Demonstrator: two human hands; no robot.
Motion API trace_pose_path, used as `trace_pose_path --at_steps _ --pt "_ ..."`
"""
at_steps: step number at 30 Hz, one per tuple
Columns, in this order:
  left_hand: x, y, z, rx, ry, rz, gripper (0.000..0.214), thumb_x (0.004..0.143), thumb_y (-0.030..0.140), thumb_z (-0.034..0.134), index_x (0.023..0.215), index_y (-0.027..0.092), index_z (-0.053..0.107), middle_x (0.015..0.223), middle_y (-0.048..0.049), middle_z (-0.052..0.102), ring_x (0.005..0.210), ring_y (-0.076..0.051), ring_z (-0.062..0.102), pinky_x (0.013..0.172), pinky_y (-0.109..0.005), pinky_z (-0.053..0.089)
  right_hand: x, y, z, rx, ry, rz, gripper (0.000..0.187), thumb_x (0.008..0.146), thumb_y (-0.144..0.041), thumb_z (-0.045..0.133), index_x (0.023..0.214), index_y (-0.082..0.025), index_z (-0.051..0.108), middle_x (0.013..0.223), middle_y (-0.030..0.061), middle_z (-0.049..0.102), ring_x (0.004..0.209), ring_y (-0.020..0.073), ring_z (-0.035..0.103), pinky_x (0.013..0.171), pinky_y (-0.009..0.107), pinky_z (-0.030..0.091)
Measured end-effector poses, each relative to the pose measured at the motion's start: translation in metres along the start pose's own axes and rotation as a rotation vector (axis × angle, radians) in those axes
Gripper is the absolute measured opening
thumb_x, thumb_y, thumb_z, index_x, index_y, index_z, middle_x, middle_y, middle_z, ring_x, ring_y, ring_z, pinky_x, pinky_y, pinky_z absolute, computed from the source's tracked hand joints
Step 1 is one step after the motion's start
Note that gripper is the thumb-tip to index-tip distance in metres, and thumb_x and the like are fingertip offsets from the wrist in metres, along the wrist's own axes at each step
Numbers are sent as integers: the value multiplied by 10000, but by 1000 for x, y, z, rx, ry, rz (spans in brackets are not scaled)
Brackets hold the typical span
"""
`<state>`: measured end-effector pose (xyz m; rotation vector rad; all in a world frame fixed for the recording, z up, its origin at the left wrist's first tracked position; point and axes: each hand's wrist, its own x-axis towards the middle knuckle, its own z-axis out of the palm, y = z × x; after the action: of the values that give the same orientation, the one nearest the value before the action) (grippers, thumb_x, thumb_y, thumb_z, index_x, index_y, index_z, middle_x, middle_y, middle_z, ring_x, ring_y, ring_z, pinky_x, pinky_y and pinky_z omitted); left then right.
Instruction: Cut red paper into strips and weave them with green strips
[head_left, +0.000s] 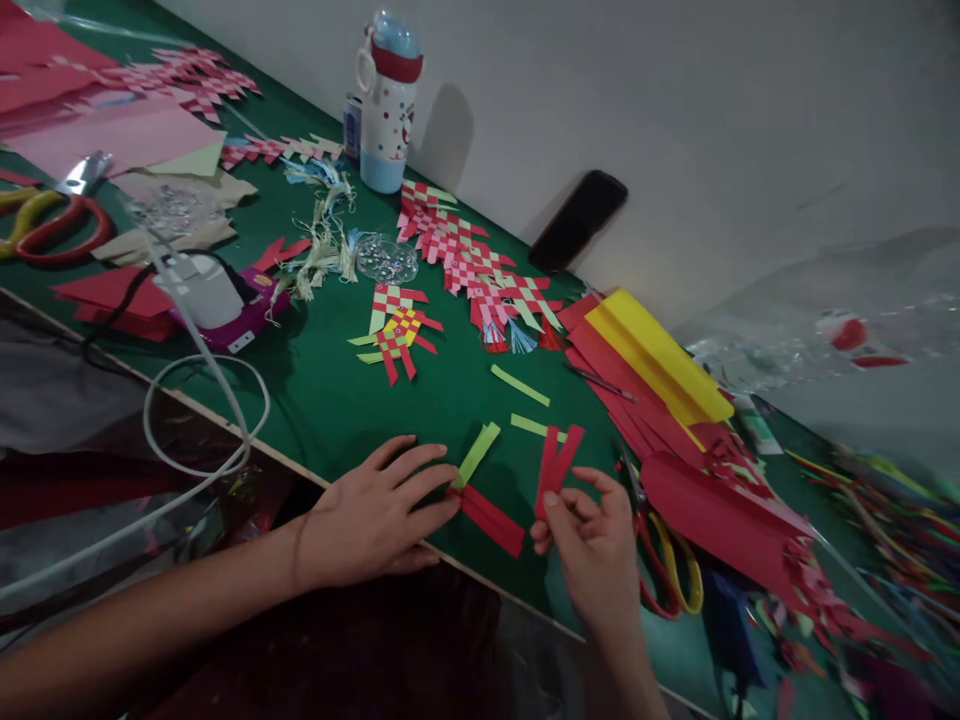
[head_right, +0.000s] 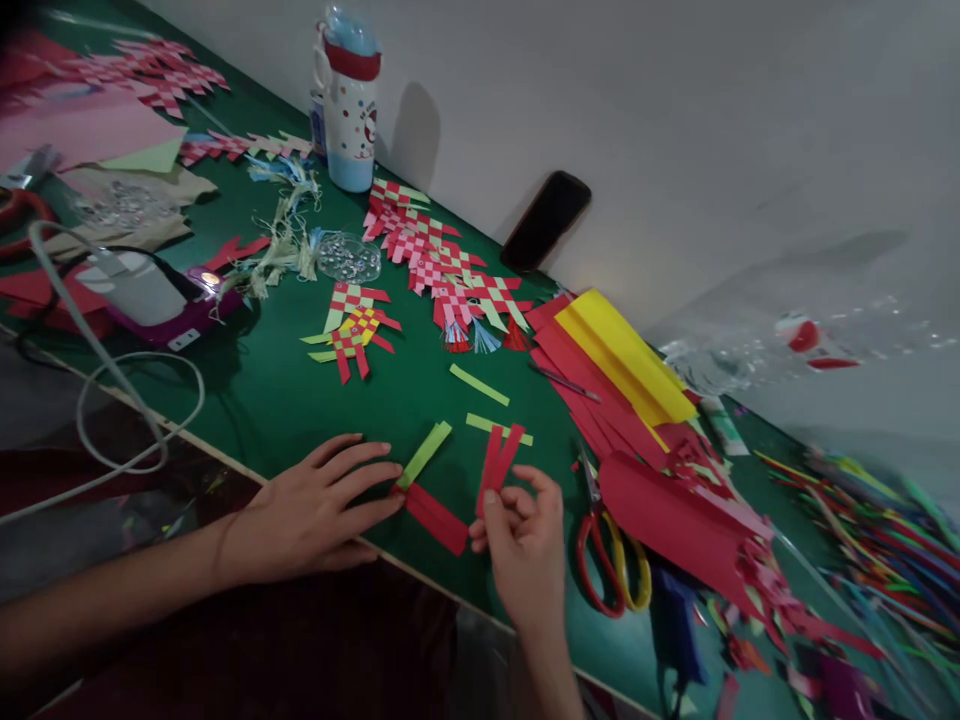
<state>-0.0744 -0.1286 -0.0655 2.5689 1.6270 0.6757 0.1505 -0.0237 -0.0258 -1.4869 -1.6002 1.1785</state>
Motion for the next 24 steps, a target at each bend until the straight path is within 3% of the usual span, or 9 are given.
trace_pose_path --at_steps 3,6,8,11,13,15,19,24 --pt "0 1 0 -8 -15 -9 444 906 508 559 1264 247 561 1334 -46 560 1336 -299 401 1130 -513 270 -14 6 2 -60 65 66 524 763 -518 678 1105 -225 410 616 -65 609 404 134 567 364 227 451" --pt "0 1 -1 -4 -26 -10 436 904 513 565 1255 255 569 1341 -38 562 1339 -296 400 1129 -502 271 -22 8 -4 -201 -55 18 534 854 -532 573 1249 -203 427 644 -29 659 416 135 572 392 238 464" --pt "1 1 -2 1 -23 -5 431 912 523 548 1247 254 575 1343 -34 567 1335 -295 405 1131 -497 265 -22 8 -13 -362 -108 -125 439 908 -484 512 1253 -212 500 696 -1 689 473 141 610 453 251 498" --pt "1 0 -3 8 -13 4 425 926 529 521 1237 246 584 1343 -22 577 1329 -290 411 1140 -491 243 -12 7 -24 -593 -80 -483 267 946 -354 481 1127 -233 635 886 61 726 777 191 689 685 315 562" --pt "1 0 -2 16 -10 14 426 929 523 521 1241 241 585 1356 -17 576 1327 -284 411 1151 -483 225 -1 8 -25 -674 -137 -710 265 949 -271 476 1141 -240 657 1038 82 715 980 223 648 839 378 543" --pt "0 0 -1 24 -14 26 445 928 521 523 1265 235 576 1371 -16 570 1326 -280 410 1158 -479 213 10 8 -21 -728 -244 -830 320 948 -202 459 1208 -246 641 1164 83 682 1072 229 592 917 414 513" --pt "0 -1 0 39 -10 34 473 921 532 528 1283 232 575 1353 -39 584 1330 -273 412 1152 -480 238 25 9 -10 -801 -405 -840 366 936 -159 448 1230 -266 637 1296 73 620 1152 242 525 966 458 481" --pt "0 -1 0 21 -15 28 463 926 530 521 1278 235 575 1357 -34 585 1337 -270 412 1154 -490 235 30 5 -11 -767 -417 -769 168 923 -298 545 914 -271 711 1119 61 690 1113 263 550 941 467 440"
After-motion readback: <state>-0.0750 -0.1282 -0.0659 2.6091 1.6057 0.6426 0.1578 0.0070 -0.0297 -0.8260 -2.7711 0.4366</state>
